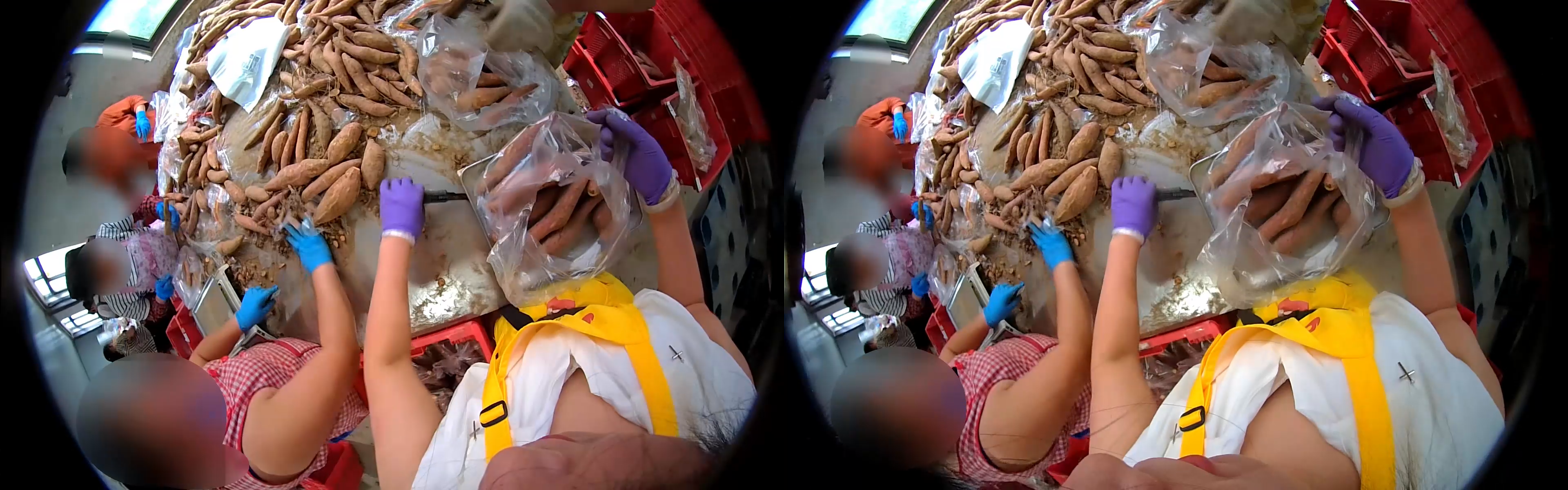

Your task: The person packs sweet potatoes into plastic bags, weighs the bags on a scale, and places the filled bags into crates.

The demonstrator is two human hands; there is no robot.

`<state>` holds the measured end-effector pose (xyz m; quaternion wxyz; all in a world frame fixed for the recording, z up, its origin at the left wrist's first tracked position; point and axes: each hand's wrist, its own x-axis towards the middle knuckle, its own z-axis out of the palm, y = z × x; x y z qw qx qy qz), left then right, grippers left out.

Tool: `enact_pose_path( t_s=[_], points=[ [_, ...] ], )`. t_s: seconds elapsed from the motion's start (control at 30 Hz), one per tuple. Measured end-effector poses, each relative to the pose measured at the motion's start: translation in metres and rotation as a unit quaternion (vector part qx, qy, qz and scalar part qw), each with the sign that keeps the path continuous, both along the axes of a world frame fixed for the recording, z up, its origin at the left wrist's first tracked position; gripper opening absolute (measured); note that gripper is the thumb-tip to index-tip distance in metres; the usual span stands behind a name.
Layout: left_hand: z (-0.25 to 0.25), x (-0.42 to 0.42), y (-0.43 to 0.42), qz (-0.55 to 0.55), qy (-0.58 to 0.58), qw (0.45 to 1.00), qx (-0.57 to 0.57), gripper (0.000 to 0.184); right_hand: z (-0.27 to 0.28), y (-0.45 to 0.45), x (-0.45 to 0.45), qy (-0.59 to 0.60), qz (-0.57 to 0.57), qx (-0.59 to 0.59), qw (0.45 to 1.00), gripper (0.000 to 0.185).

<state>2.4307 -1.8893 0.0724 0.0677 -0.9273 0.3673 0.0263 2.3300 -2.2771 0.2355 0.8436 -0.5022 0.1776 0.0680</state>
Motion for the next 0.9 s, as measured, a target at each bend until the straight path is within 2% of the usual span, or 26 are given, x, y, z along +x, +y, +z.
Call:
enact_pose_path(
  t_s=[0.13, 0.27, 0.33, 0.4, 0.43, 0.47, 0.53, 0.67, 0.73, 0.83, 0.9],
  points=[
    [0.026, -0.075, 0.029, 0.072, 0.017, 0.996, -0.046, 0.019, -0.011, -0.008, -0.001, 0.019, -0.012, 0.036, 0.999, 0.032],
    [0.023, -0.159, 0.029, 0.253, 0.180, 0.940, -0.139, 0.022, -0.019, -0.012, 0.001, -0.001, -0.016, 0.040, 0.999, 0.031],
    [0.004, -0.191, 0.017, 0.272, 0.255, 0.891, -0.259, 0.032, -0.016, -0.009, 0.002, -0.005, -0.019, 0.036, 0.999, 0.030],
    [-0.008, -0.197, 0.011, 0.177, 0.163, 0.928, -0.283, 0.049, -0.008, -0.003, 0.002, -0.010, -0.018, 0.024, 1.000, 0.031],
    [-0.014, -0.193, 0.019, 0.114, 0.179, 0.954, -0.211, 0.059, -0.009, -0.006, 0.003, 0.011, -0.014, 0.046, 0.999, 0.031],
    [-0.026, -0.189, 0.025, 0.074, 0.175, 0.976, -0.107, 0.061, -0.010, -0.008, 0.005, 0.032, -0.009, 0.067, 0.997, 0.032],
    [-0.034, -0.161, 0.042, 0.011, 0.176, 0.983, -0.051, 0.062, -0.008, -0.009, 0.006, 0.027, -0.016, 0.052, 0.998, 0.031],
    [-0.044, -0.066, 0.063, -0.004, 0.126, 0.990, -0.070, 0.061, -0.001, -0.008, 0.004, 0.019, -0.028, 0.036, 0.999, 0.031],
    [-0.047, -0.016, 0.065, -0.001, 0.033, 0.998, -0.048, 0.064, -0.001, -0.007, 0.003, 0.016, -0.032, 0.028, 0.999, 0.031],
    [-0.043, 0.037, 0.065, 0.032, 0.069, 0.992, -0.103, 0.067, -0.009, -0.011, -0.003, 0.041, -0.080, -0.006, 0.996, 0.030],
    [-0.041, 0.050, 0.056, 0.036, 0.055, 0.993, -0.099, 0.070, -0.006, -0.011, -0.006, 0.028, -0.089, -0.012, 0.996, 0.030]
  ],
)
